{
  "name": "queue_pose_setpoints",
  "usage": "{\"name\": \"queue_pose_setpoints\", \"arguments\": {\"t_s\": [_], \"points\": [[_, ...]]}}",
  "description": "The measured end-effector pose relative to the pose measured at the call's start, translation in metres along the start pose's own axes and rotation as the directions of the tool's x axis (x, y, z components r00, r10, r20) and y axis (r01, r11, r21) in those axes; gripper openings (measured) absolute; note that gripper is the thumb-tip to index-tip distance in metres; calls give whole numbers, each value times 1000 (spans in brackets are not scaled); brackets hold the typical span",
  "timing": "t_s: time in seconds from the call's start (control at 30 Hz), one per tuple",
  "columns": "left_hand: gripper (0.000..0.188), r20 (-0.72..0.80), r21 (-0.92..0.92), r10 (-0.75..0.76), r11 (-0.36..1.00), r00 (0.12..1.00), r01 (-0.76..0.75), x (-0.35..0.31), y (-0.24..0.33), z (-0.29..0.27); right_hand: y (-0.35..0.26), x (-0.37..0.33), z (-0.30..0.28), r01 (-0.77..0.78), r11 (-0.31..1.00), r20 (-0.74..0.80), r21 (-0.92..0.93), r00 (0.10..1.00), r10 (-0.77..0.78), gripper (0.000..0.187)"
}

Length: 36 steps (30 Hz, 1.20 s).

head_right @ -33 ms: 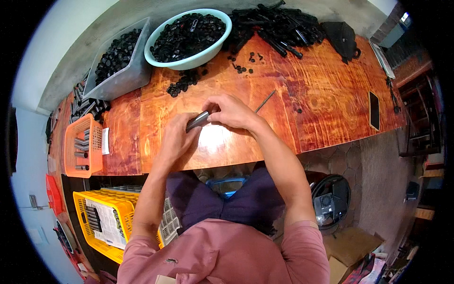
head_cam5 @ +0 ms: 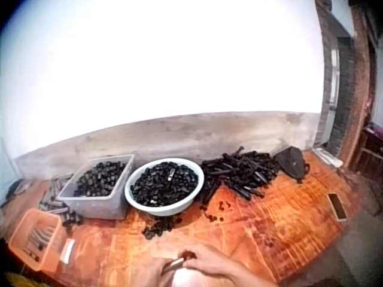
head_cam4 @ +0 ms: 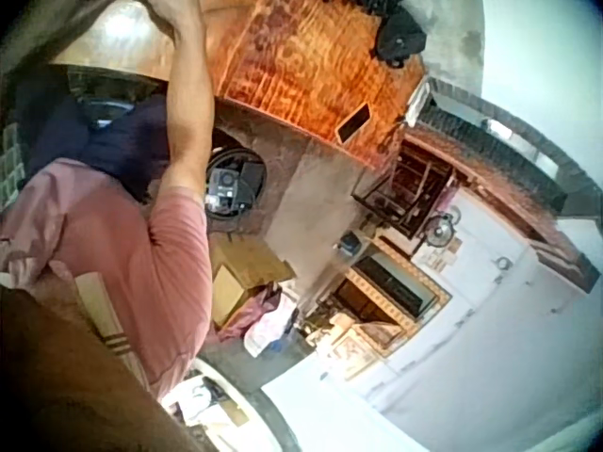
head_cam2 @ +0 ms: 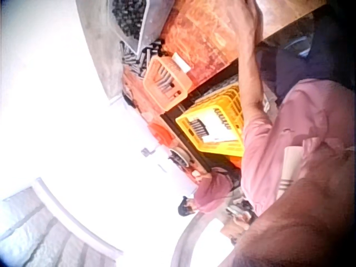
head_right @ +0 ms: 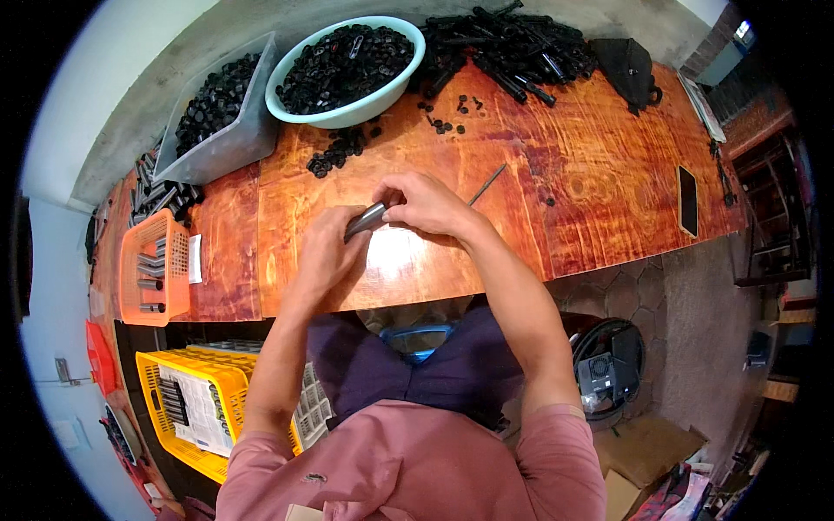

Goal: The person assembles small black components onto cylindrical metal rods at a workbench. They repeatedly pick up parts, insert them into the rods, and place the finished assemblies into a yellow basket. Another person works nearby at a separate station.

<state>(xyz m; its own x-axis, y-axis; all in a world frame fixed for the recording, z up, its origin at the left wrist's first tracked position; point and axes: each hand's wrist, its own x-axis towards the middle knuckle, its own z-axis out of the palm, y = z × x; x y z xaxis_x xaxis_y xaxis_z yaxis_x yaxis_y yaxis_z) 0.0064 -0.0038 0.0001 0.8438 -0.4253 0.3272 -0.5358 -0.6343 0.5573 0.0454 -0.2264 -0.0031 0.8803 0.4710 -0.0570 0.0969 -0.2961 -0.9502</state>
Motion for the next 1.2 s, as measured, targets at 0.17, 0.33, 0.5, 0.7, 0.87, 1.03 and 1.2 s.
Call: {"name": "queue_pose_setpoints", "arguments": {"t_s": [0.17,0.33,0.5,0.7,0.87,1.03,1.2], "points": [[30,-8,-14,16,1000,1000,-16,-5,3,-6,4,-3,1,19,999,-12,31,1000,-18,20],[31,49,-25,-66,997,997,67,-10,3,-19,-3,-4,-2,30,999,4,-33,1000,-30,20],[31,53,-40,-53,998,997,55,-12,-7,-16,-34,26,6,-75,951,-108,-301,993,44,25],[29,26,-57,8,998,1000,-7,-9,-13,-14,-10,70,55,-67,780,-361,-622,908,-210,22],[27,-9,-66,-18,998,1000,17,-8,-9,-12,-2,66,62,-39,751,-414,-659,852,-320,16],[28,1,-54,-29,998,1000,29,-14,-11,-11,1,64,66,-37,736,-422,-676,838,-346,15],[26,-52,-39,-1,999,999,-1,-18,-18,-1,4,63,70,-100,730,-427,-676,861,-277,12]]}}
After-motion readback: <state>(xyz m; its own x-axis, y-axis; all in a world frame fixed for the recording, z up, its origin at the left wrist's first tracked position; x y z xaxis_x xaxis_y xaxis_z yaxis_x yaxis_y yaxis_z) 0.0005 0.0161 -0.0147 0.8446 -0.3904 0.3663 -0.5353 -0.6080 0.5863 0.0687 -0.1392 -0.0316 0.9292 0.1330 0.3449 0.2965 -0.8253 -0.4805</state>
